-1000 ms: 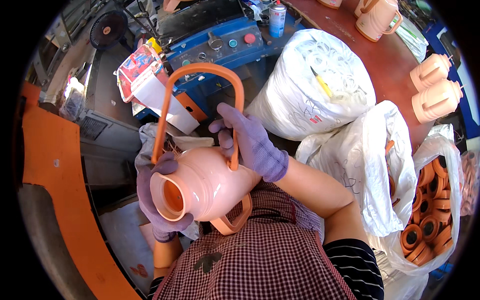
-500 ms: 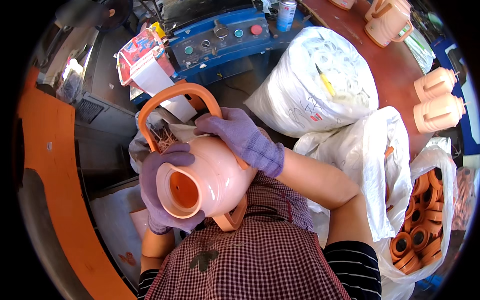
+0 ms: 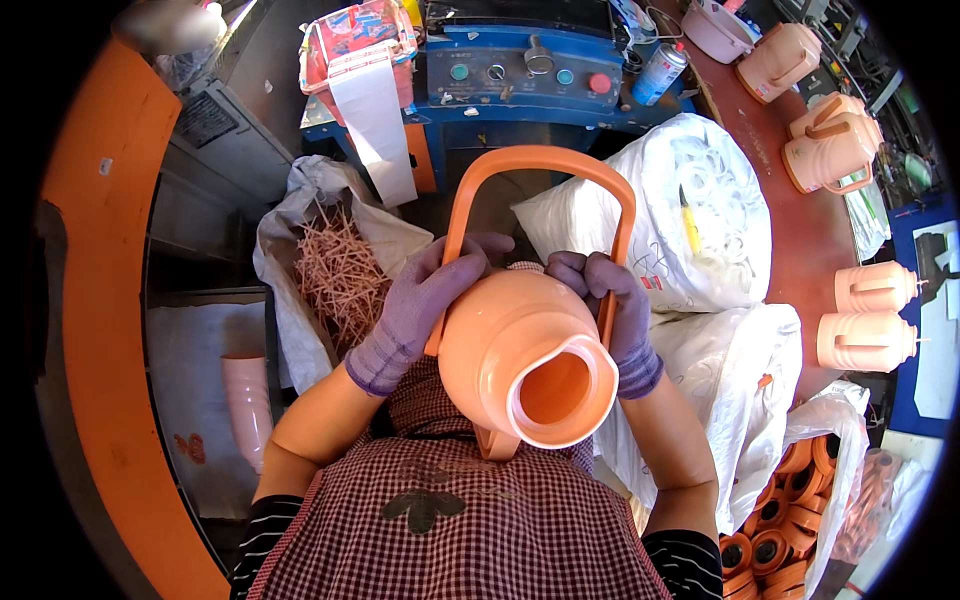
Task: The person assembles pink plastic pitchers by attaching handles to the bodies. They pick up a pitcher body, attach a handle, and place the finished unit on a nearby table. The process is repeated multiple times in a factory setting.
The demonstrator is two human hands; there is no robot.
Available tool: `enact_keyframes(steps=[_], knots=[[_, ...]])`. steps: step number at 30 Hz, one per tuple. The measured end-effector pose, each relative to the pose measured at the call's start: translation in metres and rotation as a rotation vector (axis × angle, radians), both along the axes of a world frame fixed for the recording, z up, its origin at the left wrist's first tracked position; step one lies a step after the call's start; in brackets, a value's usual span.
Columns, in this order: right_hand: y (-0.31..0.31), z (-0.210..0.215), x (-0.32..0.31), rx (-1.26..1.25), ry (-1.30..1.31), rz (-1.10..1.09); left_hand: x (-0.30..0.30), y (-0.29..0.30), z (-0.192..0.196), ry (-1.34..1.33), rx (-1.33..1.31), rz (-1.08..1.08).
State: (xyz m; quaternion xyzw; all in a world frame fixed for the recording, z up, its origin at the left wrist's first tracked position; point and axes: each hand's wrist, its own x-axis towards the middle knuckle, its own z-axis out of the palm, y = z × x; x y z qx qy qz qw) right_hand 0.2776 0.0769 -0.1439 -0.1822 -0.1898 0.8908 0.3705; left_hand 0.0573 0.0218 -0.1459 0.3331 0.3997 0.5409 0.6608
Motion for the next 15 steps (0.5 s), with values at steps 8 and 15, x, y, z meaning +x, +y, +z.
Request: enact_keyframes(steps=[8,15], knots=[[0.02,-0.008,0.002,0.205,-0.671,-0.373,-0.011,0.001,0.003,-0.206,0.08,0.085],[-0.025,0.048,0.055,1.236,-0.89,0.093,-0.028,0.015,0.084,-0.317,0.221,0.286]])
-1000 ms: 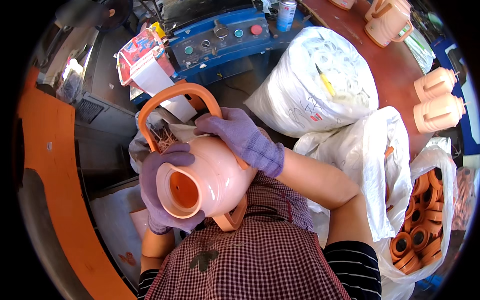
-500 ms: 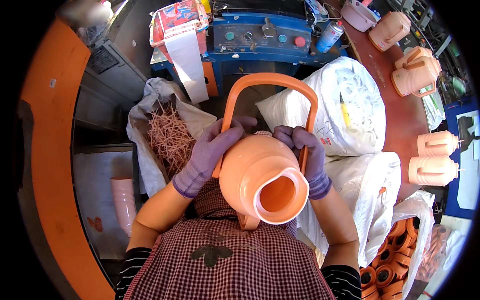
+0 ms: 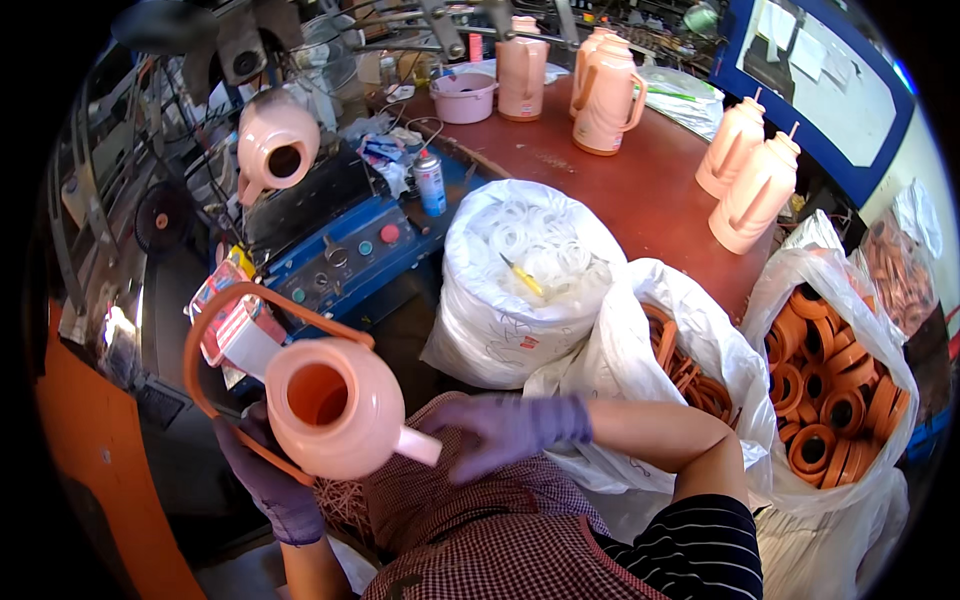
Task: The person assembles pink plastic pitchers by attaching handles to the bodies. They pick up a pitcher body, attach a handle, and place the finished unit on a nearby table. The process is repeated multiple times in a factory setting.
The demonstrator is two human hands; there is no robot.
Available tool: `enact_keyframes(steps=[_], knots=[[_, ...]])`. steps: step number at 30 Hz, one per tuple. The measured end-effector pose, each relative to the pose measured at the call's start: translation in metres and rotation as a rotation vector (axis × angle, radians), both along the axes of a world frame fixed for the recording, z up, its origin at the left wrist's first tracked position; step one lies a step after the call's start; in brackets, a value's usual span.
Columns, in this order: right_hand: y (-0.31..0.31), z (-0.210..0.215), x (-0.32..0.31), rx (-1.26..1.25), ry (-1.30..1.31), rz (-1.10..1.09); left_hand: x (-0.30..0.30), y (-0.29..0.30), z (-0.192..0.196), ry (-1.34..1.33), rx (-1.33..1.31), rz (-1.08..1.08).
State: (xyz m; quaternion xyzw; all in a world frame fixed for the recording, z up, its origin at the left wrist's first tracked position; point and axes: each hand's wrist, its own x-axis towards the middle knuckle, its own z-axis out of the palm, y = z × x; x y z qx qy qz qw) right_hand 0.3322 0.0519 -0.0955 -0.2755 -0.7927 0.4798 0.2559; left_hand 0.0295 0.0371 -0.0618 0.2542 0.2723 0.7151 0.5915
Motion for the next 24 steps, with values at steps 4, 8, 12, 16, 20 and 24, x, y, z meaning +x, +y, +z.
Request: enact_keyframes(steps=[4,8,12,16,20,24], knots=[[-0.024,0.0,0.005,0.221,-0.017,-0.341,0.043,0.024,0.018,-0.051,0.193,-0.198],[0.005,0.011,0.063,0.414,0.055,-0.75,0.034,0.108,-0.023,0.591,0.17,0.117],[0.047,0.04,0.15,0.58,0.011,-1.024,0.003,0.112,-0.099,0.734,-0.059,-0.041],[0.119,0.059,0.213,0.353,0.138,-1.312,-0.034,0.047,-0.166,0.788,-0.408,-0.091],[0.213,0.03,0.339,0.733,-0.453,-1.637,-0.062,0.019,-0.219,0.786,-0.663,-0.042],[0.32,0.022,0.384,0.629,-0.642,-1.729,-0.118,-0.05,-0.299,0.694,-0.84,0.134]])
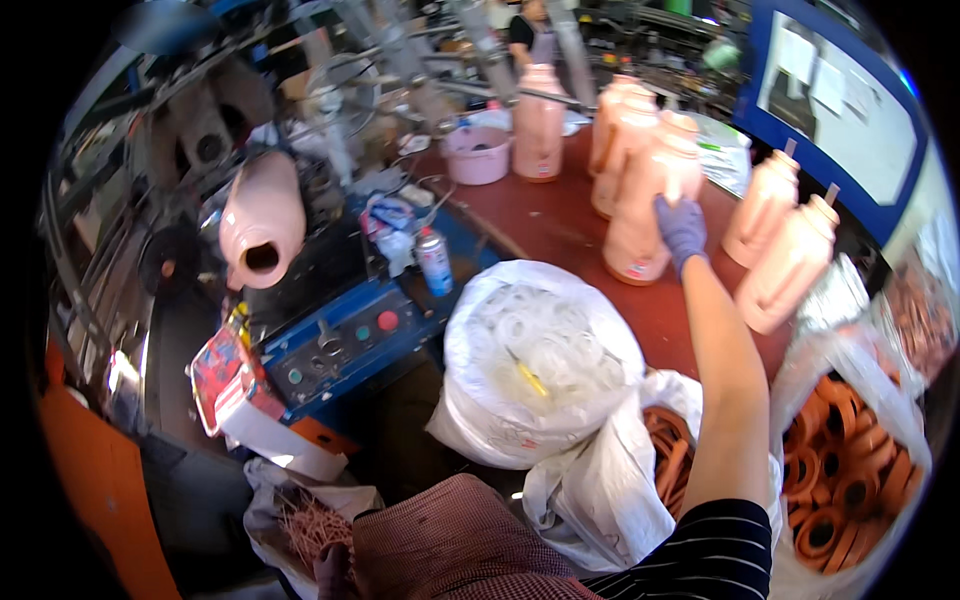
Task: The person assembles pink plastic pitchers by attaching handles to the bodies. They pick up a pitcher body, attach a handle, and place the finished unit on a nearby table. The process is repeated multiple times in a factory setting.
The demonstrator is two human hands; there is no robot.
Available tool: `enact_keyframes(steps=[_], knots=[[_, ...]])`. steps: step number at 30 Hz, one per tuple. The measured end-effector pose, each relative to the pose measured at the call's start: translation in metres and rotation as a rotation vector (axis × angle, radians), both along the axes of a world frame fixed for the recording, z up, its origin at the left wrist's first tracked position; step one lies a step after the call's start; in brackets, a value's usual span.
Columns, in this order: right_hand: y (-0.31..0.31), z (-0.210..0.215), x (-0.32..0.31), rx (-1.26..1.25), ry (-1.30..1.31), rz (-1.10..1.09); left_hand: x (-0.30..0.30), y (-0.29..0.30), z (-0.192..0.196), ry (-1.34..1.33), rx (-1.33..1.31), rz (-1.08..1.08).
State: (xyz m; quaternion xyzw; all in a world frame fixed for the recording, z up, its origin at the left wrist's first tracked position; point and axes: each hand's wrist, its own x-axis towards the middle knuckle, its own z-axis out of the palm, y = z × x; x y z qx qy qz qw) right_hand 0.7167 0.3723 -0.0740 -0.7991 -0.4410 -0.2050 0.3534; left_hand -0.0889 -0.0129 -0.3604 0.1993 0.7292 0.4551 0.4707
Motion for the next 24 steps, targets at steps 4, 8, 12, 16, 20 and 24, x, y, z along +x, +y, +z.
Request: enact_keyframes(steps=[4,8,12,16,20,24], knots=[[0.078,-0.042,0.072,-0.118,0.036,0.103,0.069,-0.023,0.036,0.265,-0.039,-0.048],[0.125,-0.089,0.193,-0.174,0.163,0.333,0.073,-0.003,0.016,0.425,0.015,-0.201],[0.21,-0.073,0.186,-0.125,0.456,0.738,0.092,-0.011,-0.025,0.306,0.037,-0.034],[0.172,-0.182,0.075,-0.319,0.299,0.593,0.071,-0.025,-0.008,0.379,-0.049,-0.065],[0.139,-0.152,-0.021,-0.306,0.149,0.569,0.057,-0.027,-0.036,0.187,0.009,0.013],[0.106,-0.1,-0.099,-0.12,-0.032,0.684,0.03,-0.016,-0.021,0.053,0.068,-0.039]])
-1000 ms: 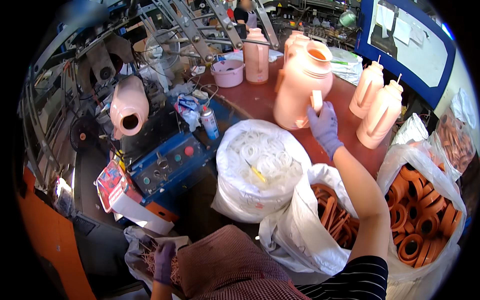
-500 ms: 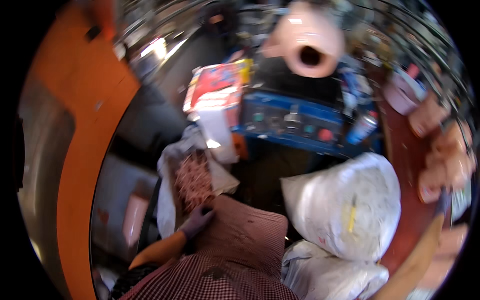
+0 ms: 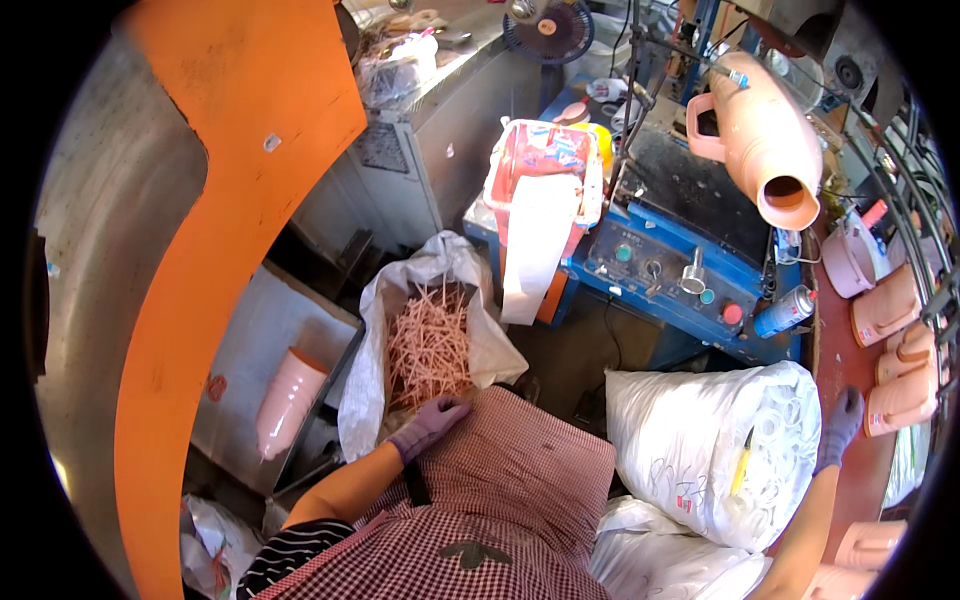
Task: The person assembles pink plastic pitchers by attaching handles to the bodies. They pick up a pitcher body, attach a handle, and place the finished unit on a nearby table. The process is repeated multiple times in a factory setting.
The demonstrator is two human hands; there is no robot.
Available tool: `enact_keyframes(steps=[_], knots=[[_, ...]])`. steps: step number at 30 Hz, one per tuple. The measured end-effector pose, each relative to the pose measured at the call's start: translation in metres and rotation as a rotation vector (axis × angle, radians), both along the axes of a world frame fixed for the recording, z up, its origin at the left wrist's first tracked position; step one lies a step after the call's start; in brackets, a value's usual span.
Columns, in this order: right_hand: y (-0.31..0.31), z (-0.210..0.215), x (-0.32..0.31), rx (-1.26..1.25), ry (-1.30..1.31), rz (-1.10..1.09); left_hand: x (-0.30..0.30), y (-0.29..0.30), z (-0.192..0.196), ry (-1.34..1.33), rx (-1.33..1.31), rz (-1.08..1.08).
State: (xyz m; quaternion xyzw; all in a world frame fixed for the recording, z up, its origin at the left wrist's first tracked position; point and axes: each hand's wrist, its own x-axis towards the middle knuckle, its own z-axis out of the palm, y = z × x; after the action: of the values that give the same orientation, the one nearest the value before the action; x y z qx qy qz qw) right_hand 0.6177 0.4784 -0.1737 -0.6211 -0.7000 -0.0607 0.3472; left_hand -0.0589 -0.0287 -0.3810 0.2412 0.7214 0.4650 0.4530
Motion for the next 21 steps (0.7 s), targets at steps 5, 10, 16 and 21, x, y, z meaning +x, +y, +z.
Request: enact_keyframes(steps=[5,10,16,21], knots=[[-0.134,0.086,-0.268,0.049,-0.041,0.54,-0.064,-0.006,0.014,0.121,0.179,0.152],[-0.219,0.111,-0.43,0.028,-0.177,1.002,-0.155,0.037,0.097,0.227,0.444,0.225],[-0.214,0.129,-0.623,0.279,-0.396,1.392,-0.249,0.127,0.205,0.909,0.681,0.185],[-0.119,0.124,-0.789,0.361,-0.349,1.425,-0.315,0.221,0.259,1.351,0.806,0.214]])
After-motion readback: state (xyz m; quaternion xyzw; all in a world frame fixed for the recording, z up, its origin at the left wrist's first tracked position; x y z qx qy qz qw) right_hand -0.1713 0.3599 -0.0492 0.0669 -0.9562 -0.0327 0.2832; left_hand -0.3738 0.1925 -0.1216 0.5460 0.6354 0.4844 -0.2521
